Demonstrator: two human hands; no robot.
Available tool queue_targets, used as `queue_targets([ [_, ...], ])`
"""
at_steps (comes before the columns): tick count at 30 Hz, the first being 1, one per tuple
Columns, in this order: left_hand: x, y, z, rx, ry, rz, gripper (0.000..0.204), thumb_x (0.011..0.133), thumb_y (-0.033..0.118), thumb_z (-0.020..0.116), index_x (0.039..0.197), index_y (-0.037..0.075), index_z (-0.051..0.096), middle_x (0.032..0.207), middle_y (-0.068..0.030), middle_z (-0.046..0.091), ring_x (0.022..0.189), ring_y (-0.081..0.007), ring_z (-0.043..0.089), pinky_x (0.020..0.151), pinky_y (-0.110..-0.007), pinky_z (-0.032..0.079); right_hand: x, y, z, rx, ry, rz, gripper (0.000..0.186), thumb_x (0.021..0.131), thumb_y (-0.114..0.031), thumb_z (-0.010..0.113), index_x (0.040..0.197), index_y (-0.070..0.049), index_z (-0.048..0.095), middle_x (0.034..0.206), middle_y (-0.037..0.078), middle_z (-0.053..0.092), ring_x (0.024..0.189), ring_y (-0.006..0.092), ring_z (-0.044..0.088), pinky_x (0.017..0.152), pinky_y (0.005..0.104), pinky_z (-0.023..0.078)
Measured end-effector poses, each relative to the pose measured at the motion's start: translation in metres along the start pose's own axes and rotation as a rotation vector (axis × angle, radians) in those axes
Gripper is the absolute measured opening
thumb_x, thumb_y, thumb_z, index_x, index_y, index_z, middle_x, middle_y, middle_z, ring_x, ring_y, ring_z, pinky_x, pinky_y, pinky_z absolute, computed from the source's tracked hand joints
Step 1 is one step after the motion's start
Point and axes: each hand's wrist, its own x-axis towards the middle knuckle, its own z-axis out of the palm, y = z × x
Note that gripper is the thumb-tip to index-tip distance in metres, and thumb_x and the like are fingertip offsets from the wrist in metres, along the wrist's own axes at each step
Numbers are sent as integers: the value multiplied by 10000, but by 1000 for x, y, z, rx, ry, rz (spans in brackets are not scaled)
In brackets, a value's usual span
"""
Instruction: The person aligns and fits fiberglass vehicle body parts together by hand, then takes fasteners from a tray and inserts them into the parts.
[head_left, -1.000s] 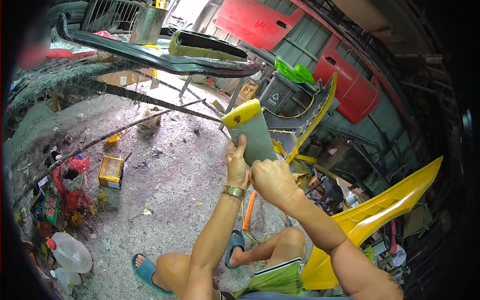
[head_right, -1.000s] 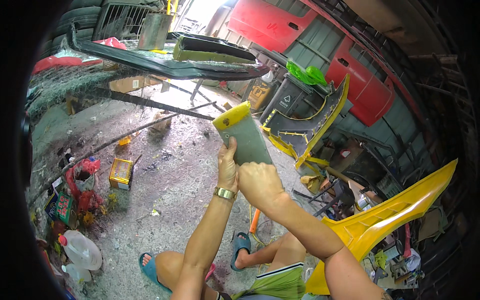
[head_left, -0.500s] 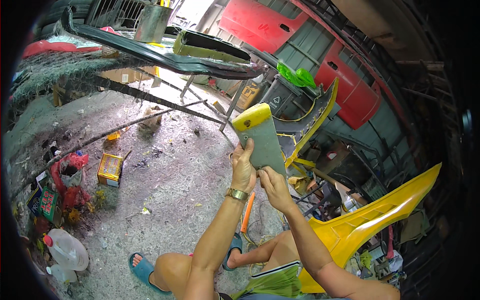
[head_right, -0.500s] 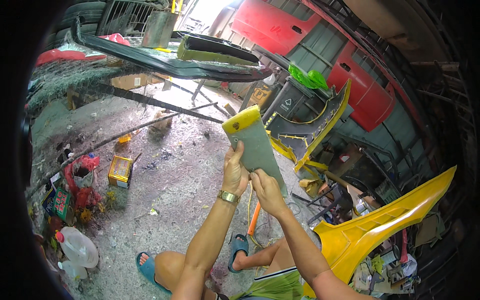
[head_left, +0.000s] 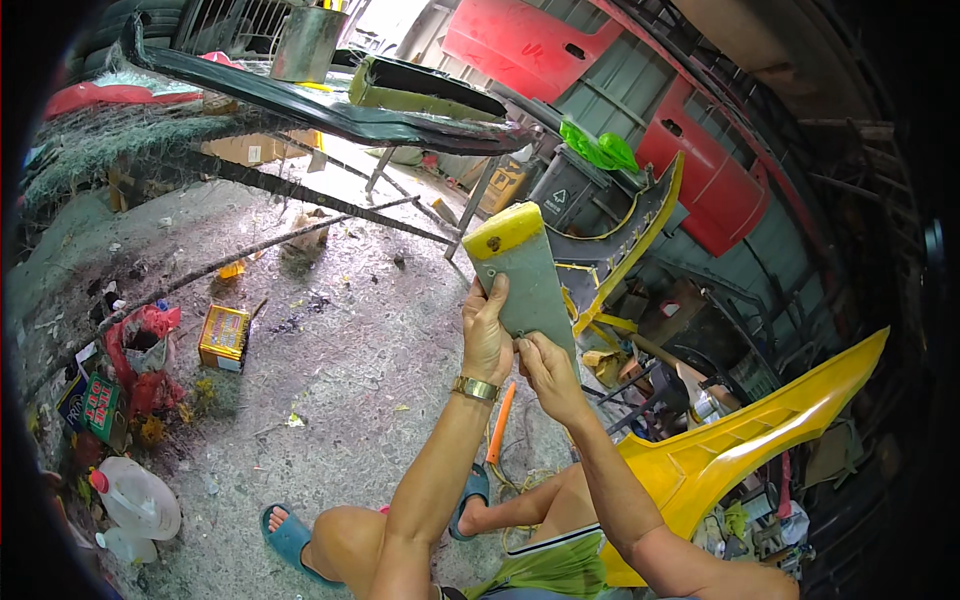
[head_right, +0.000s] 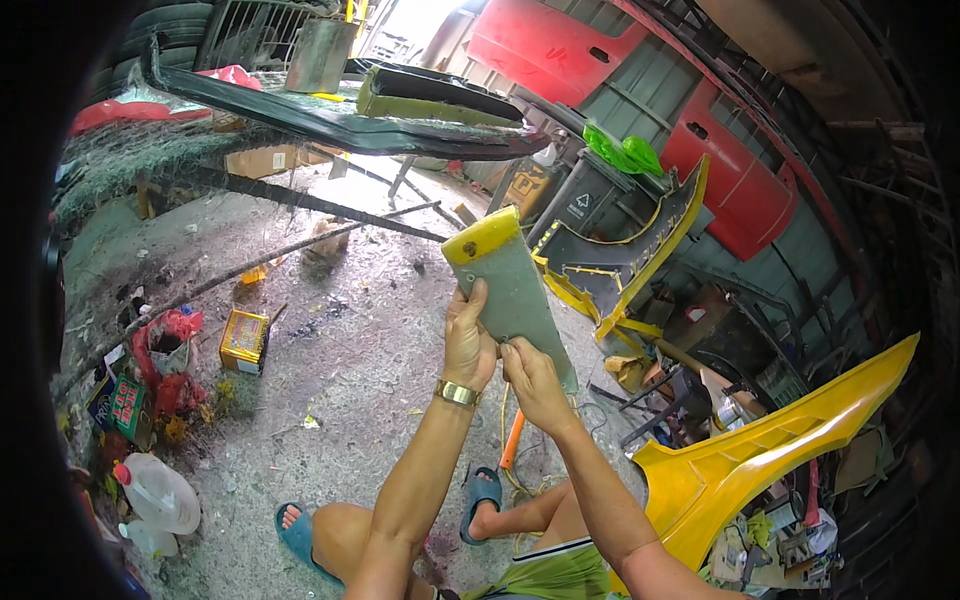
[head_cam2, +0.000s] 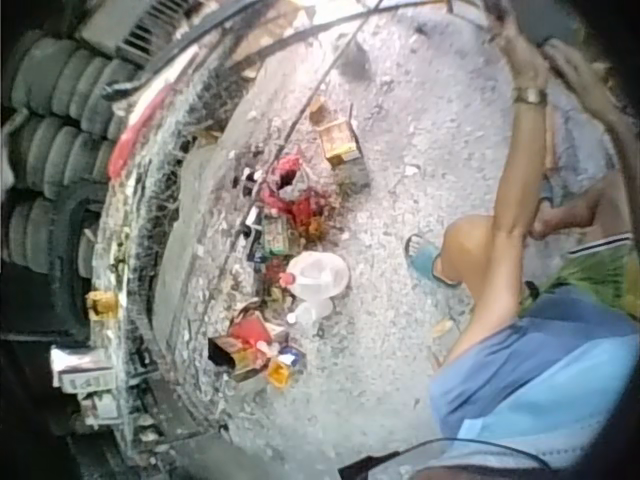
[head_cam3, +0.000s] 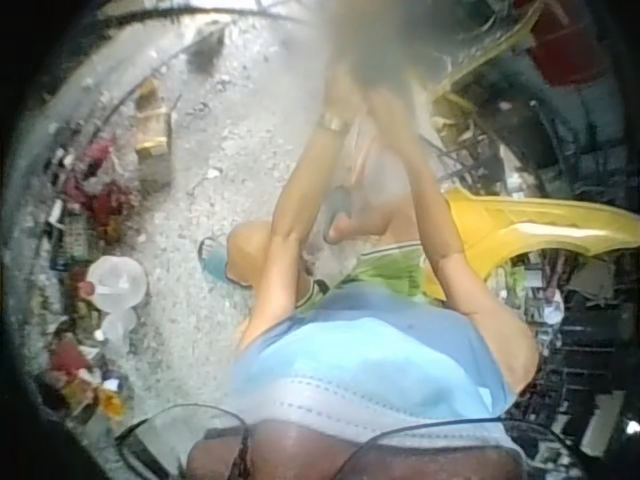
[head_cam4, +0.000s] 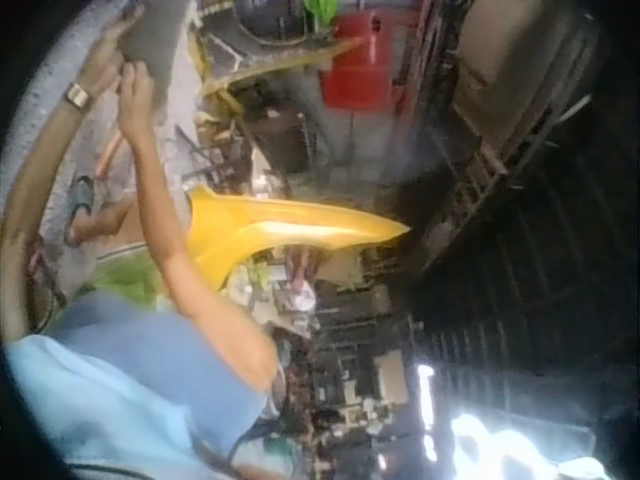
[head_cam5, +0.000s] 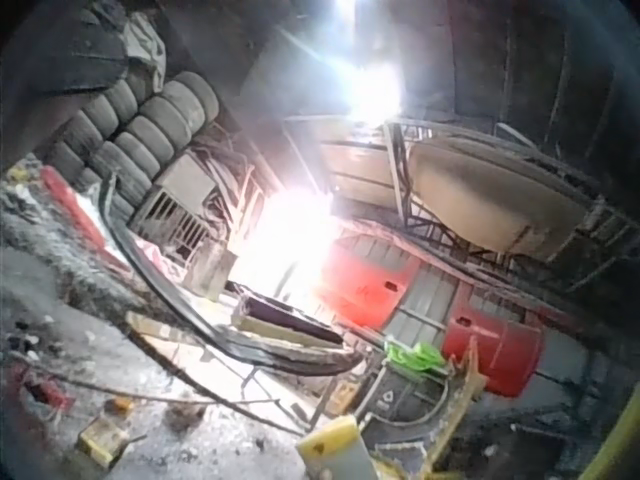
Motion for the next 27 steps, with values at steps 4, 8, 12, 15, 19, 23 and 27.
queue_targets([
  [4,1,5,-1,-15,-16,-32,232,920,197,596,1122,87,567,1098,-37,631,1005,-147,598,900,-309,471,2,1,3,-36,15,-32,288,978,-216,431,834,22,503,595,105,502,546,179,492,537,345,400],
  [8,6,12,-7,7,-32,-48,241,917,190,601,1121,66,568,1091,-45,634,1008,-148,598,897,-310,473,4,-2,8,-50,17,-36,286,977,-214,431,835,24,504,598,115,506,547,186,497,537,352,399],
  [12,6,14,-4,84,-1,54,219,918,160,596,1103,46,575,1083,-57,637,998,-145,603,890,-304,479,6,-6,11,-47,22,-22,276,972,-204,436,850,31,515,603,131,508,548,201,504,541,359,403],
  [15,8,17,-2,48,66,50,203,895,140,634,1064,40,584,1028,-43,642,896,-102,601,806,-257,484,8,-4,16,-59,26,-38,268,967,-200,440,869,35,526,612,142,517,552,208,509,544,361,407],
  [19,7,19,-5,40,70,36,188,891,133,638,1047,39,592,1012,-48,643,886,-103,601,802,-256,483,7,-5,22,-54,64,-49,278,959,-206,458,863,40,545,624,154,538,551,207,512,539,363,406],
  [23,1,22,-7,90,131,82,171,894,129,635,1017,46,550,983,-48,621,872,-113,588,801,-259,481,1,-4,32,-18,123,24,321,947,-237,504,806,47,555,583,141,519,530,172,484,518,352,390],
  [27,-5,31,-11,131,115,96,181,906,135,620,1012,52,499,978,-45,591,894,-121,566,838,-270,465,-15,-8,43,63,117,95,376,925,-279,558,751,53,579,535,127,471,513,126,419,495,332,361],
])
